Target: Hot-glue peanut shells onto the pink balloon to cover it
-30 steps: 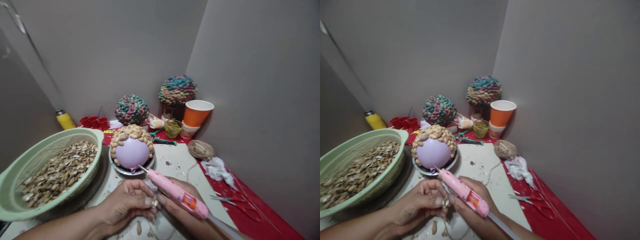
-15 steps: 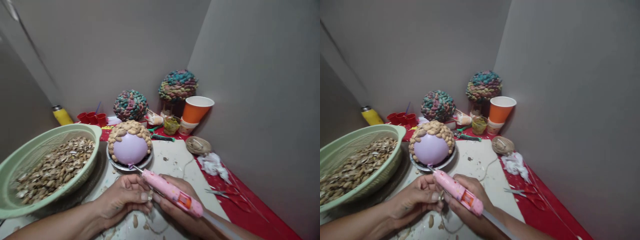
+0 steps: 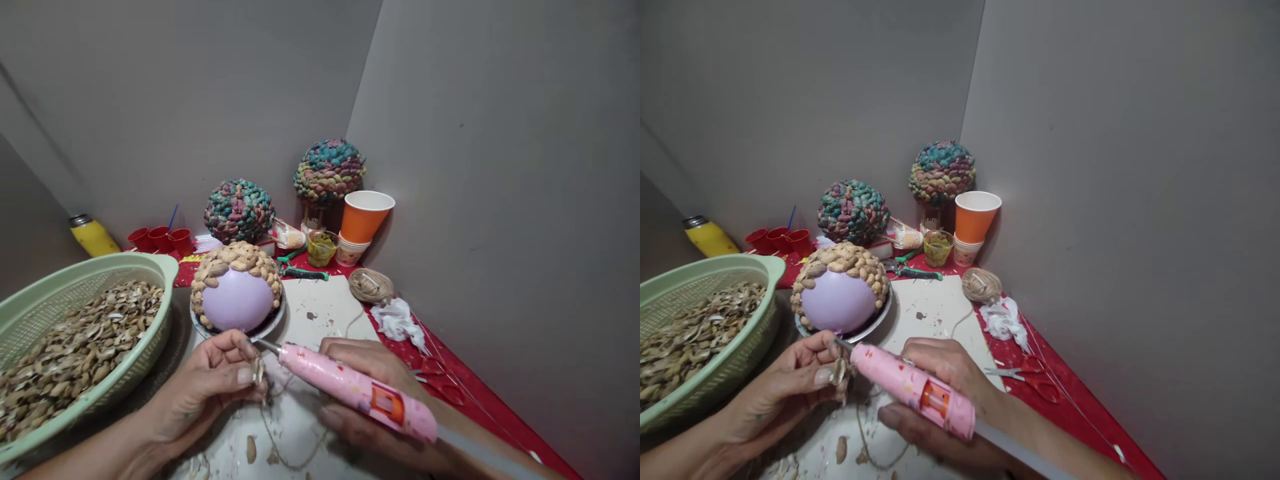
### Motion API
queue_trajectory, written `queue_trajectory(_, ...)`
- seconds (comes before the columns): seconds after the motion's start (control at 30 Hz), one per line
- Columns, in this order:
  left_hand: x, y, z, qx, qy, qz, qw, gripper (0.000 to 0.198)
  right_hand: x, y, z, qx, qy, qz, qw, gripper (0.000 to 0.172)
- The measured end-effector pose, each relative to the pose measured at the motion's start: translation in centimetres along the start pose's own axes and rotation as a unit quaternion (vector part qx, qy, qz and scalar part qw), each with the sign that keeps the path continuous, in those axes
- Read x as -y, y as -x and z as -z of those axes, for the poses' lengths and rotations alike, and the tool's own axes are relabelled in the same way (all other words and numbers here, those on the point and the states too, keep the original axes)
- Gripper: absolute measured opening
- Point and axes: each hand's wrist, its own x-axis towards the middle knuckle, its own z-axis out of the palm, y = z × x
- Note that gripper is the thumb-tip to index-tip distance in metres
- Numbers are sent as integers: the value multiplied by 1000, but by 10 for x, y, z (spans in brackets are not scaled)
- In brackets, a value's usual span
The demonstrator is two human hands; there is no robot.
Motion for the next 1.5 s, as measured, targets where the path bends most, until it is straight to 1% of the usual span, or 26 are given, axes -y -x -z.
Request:
queue_trajectory(0.13,-4,-1,1,-8,-10,-23,1000,16,0,1,-1,19,16,22,999,40)
queue_trajectory(0.23,-6,-1,1,-20,-10,-38,999,16,-1,0,-2,9,22,40,999,40)
queue_trajectory(0.4,-6,-1,1,-27,-24,-52,998,15,-3,1,-3,19,54,38,998,40)
queue_trajectory(0.53,-5,-2,0,-25,-36,-63,997,16,-6,3,-7,7,54,45,997,39)
queue_trajectory(0.8,-4,-2,-1,-46,-58,-68,995,20,-6,1,-8,11,50,32,998,37)
queue_trajectory(0.97,-4,-2,-1,-53,-72,-72,993,20,-8,1,-9,3,58,46,997,36)
queue_trajectory(1.33,-2,-3,1,-53,-68,-76,993,21,-6,-1,-9,-4,78,48,996,36)
queue_trajectory(1.5,-2,-3,0,-53,-66,-73,994,22,-7,1,-11,-14,64,47,997,37)
